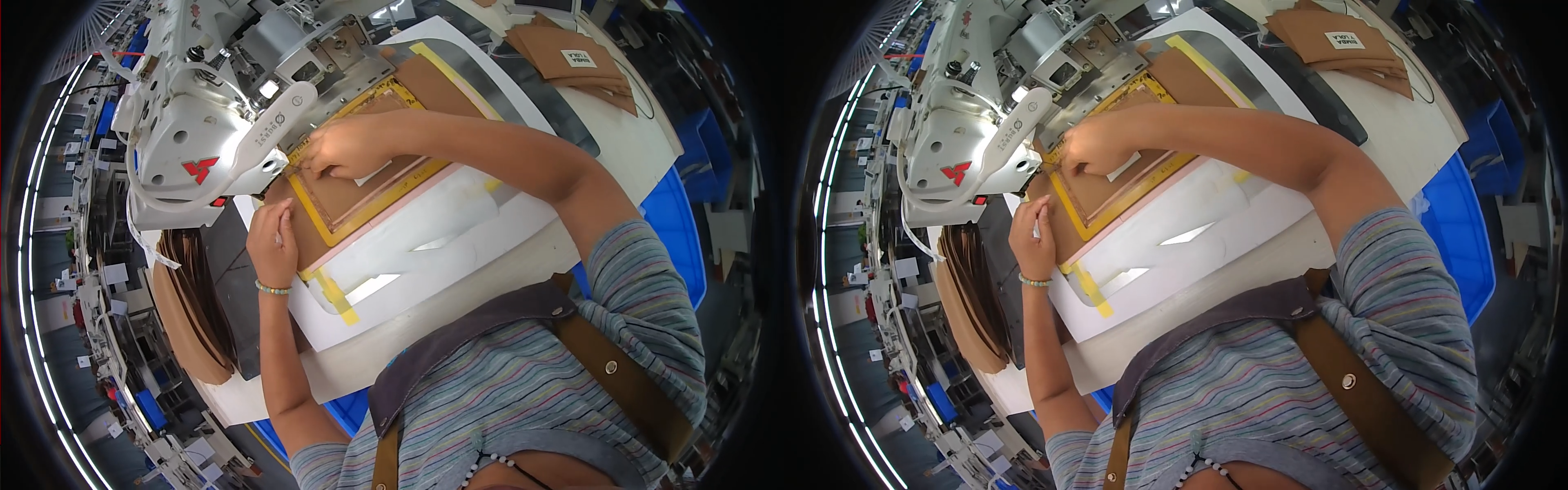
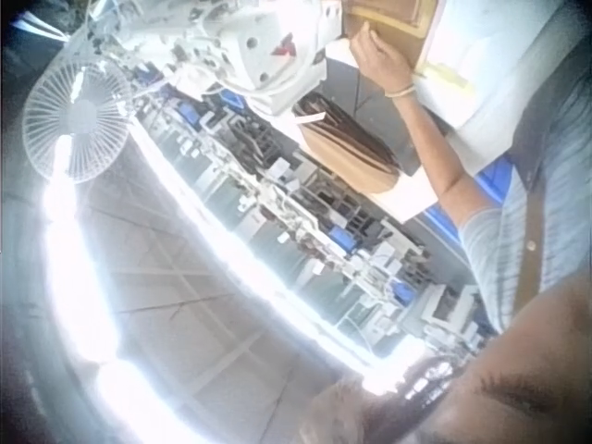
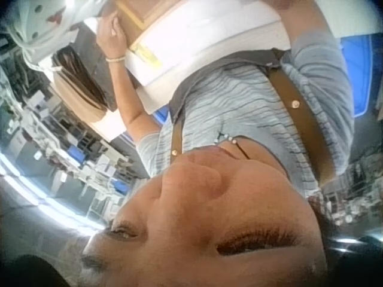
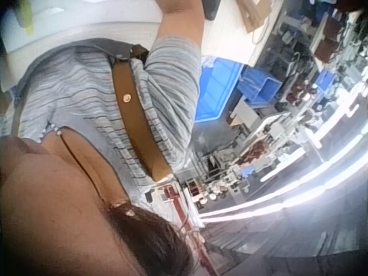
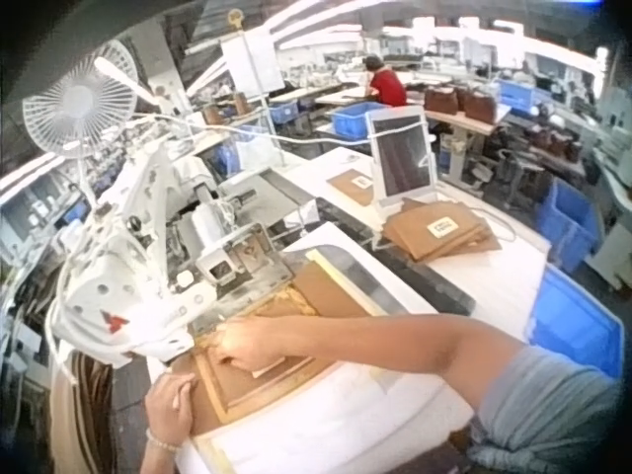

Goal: Sewing a leather panel using an industrial sewing machine and adjusting the piece manually.

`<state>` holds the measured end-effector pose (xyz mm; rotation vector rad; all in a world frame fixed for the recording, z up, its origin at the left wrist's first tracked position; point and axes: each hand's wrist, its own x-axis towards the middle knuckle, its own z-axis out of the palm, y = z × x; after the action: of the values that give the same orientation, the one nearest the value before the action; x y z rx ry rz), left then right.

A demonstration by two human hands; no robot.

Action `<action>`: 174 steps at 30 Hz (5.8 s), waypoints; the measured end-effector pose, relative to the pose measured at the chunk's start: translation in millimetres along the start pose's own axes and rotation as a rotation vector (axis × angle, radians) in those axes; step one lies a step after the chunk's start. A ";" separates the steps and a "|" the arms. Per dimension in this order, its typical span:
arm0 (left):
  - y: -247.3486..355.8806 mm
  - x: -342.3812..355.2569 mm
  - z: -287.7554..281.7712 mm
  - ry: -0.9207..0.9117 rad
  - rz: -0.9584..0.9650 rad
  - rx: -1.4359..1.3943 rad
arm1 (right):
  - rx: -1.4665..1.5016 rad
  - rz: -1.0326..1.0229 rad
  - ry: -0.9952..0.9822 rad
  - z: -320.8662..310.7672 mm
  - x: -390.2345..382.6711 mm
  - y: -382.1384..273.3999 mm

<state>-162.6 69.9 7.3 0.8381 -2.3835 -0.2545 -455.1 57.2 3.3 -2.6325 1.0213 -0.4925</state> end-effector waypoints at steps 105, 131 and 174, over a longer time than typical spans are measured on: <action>117.2 37.9 76.7 -0.365 0.034 -0.082 | -0.092 -0.116 -0.085 -42.3 -172.0 -6.3; 119.7 50.5 76.7 -0.472 0.078 0.021 | -0.057 -0.096 -0.049 -37.6 -174.8 -15.5; 93.3 18.4 111.5 -0.272 -0.056 0.057 | -0.044 0.013 0.140 -0.8 -209.1 -42.4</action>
<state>-287.6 129.8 -40.4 0.9498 -2.6322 -0.3441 -575.1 231.3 -24.8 -2.6592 1.1024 -0.6673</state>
